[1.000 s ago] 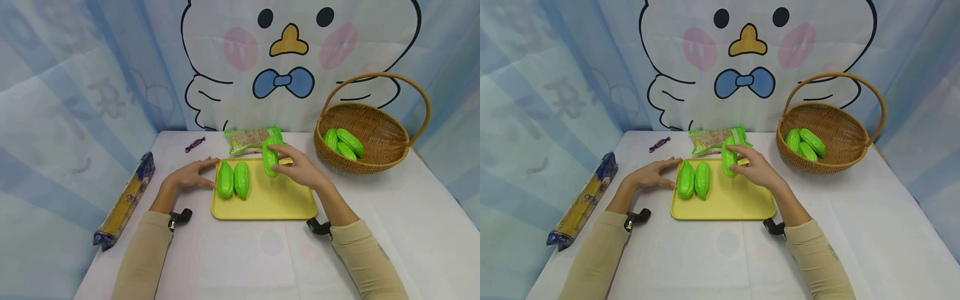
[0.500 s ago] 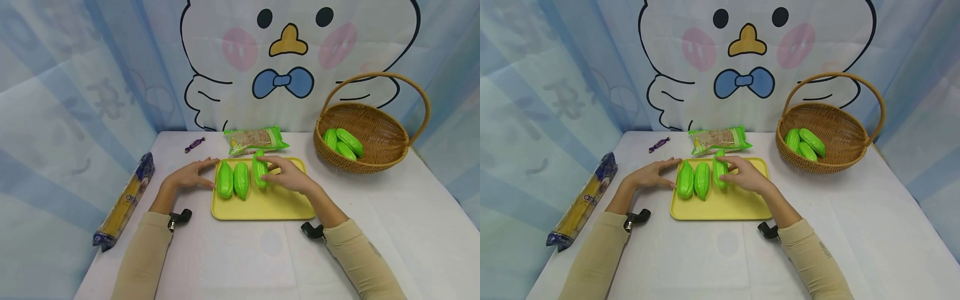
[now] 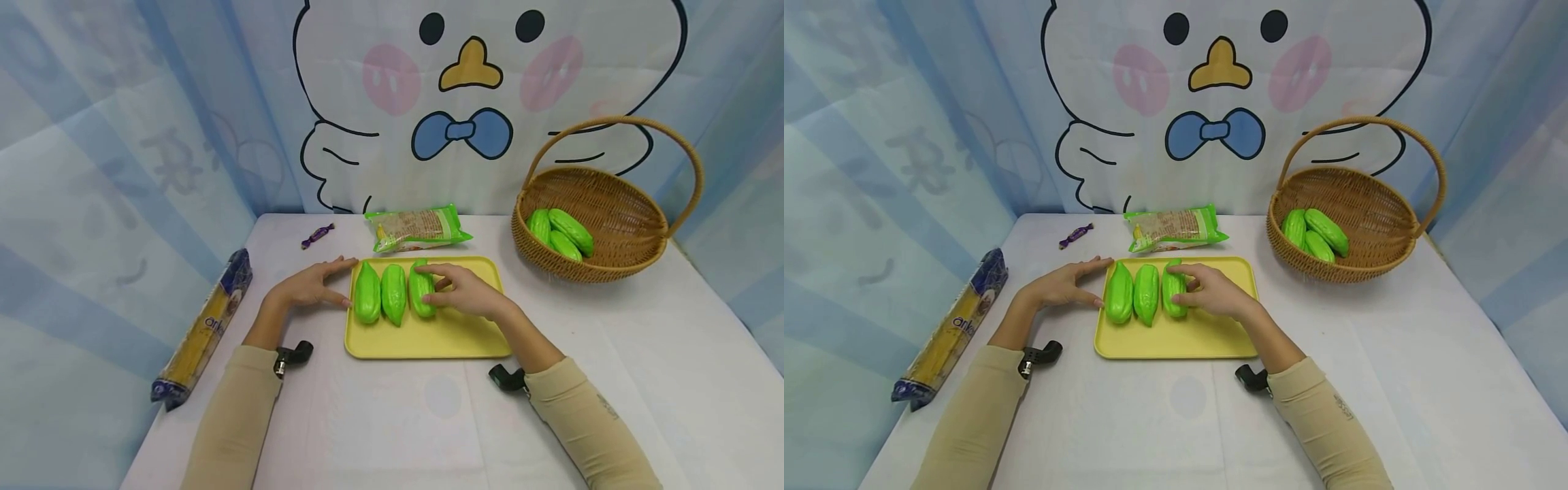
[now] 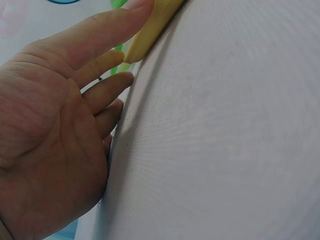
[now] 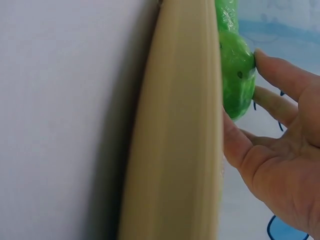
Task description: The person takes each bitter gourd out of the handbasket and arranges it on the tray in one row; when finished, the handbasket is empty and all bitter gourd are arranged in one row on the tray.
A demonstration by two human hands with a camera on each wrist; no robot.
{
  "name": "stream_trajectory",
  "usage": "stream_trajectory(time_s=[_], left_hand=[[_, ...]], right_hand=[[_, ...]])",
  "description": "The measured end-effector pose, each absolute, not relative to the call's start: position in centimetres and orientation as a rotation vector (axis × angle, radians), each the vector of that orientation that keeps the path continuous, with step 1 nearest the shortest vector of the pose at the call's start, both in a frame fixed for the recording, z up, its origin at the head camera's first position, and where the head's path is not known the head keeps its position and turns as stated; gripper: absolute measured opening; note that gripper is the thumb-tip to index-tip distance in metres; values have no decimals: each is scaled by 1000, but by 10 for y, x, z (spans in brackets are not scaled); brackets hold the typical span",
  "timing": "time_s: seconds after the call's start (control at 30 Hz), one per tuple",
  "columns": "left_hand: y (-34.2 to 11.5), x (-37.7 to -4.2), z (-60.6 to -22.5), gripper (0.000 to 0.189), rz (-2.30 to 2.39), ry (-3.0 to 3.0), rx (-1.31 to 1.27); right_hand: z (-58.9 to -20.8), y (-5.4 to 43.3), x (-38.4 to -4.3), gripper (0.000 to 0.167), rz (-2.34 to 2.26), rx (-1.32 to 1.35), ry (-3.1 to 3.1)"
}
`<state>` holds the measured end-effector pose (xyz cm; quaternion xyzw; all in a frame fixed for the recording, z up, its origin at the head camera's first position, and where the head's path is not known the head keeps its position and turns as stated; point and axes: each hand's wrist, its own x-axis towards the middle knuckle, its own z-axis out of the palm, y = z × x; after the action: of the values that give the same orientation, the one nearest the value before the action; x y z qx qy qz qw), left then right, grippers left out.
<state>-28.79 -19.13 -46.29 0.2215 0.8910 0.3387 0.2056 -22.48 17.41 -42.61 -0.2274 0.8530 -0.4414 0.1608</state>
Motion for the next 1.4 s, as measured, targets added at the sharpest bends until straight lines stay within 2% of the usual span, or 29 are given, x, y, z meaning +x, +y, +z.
stream_trajectory(time_s=[0.6,0.9,1.4], left_hand=[[-192,-289,-463,104,946,2485,613],[-191,-291,-464,103,954,2482,626],[-191,-290,-464,103,944,2486,599]], right_hand=[[-429,171,-226,63,-1249,-648,2382],[-422,176,-223,71,-1242,-563,2357],[-422,173,-222,69,-1238,-598,2368]])
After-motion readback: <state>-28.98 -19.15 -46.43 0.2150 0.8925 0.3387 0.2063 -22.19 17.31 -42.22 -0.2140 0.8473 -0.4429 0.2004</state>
